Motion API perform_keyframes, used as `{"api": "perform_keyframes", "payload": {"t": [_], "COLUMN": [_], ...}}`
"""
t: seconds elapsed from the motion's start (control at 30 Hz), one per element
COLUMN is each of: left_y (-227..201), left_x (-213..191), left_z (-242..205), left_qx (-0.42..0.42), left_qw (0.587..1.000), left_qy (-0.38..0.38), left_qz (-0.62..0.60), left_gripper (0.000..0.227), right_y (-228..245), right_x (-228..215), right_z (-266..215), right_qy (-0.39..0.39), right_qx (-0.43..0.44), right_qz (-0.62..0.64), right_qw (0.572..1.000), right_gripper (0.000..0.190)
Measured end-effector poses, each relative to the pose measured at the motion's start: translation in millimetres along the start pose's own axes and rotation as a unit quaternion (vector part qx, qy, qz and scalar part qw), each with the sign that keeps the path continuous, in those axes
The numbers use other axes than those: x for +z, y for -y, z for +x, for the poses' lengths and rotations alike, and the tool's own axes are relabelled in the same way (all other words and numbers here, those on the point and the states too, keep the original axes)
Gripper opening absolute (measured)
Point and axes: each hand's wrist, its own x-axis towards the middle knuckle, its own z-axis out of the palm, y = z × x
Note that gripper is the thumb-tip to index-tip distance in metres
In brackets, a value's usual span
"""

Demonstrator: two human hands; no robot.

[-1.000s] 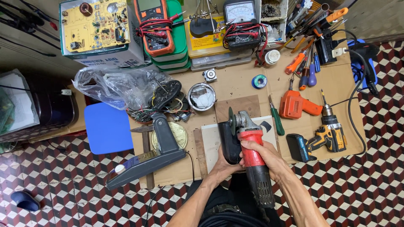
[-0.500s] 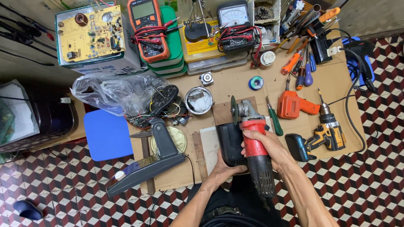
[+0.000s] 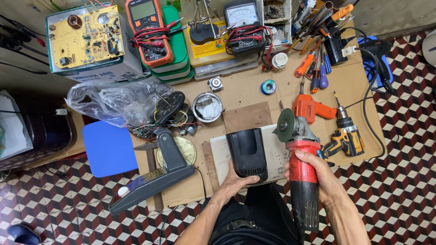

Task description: Using an angle grinder and utility knife to modify a black plastic housing on a workshop bench.

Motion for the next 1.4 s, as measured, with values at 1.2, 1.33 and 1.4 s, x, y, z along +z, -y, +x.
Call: {"api": "perform_keyframes", "payload": {"t": [1.2, 1.33, 1.4], "left_y": [25, 12, 13], "left_x": [-106, -106, -103], "left_z": [7, 4, 1], "left_qx": [-0.042, -0.024, -0.019], "left_qw": [0.972, 0.981, 0.996], "left_qy": [0.138, 0.054, -0.003], "left_qz": [0.183, 0.186, 0.087], "left_gripper": [0.138, 0.126, 0.125], "right_y": [-10, -12, -13], "right_x": [-42, -44, -44], "right_z": [-39, -45, -48], "right_qy": [-0.032, -0.037, -0.038], "right_qx": [-0.033, -0.032, -0.039], "right_qz": [0.0, 0.014, 0.014], "right_qw": [0.999, 0.999, 0.998], "right_gripper": [0.06, 0.059, 0.058]}}
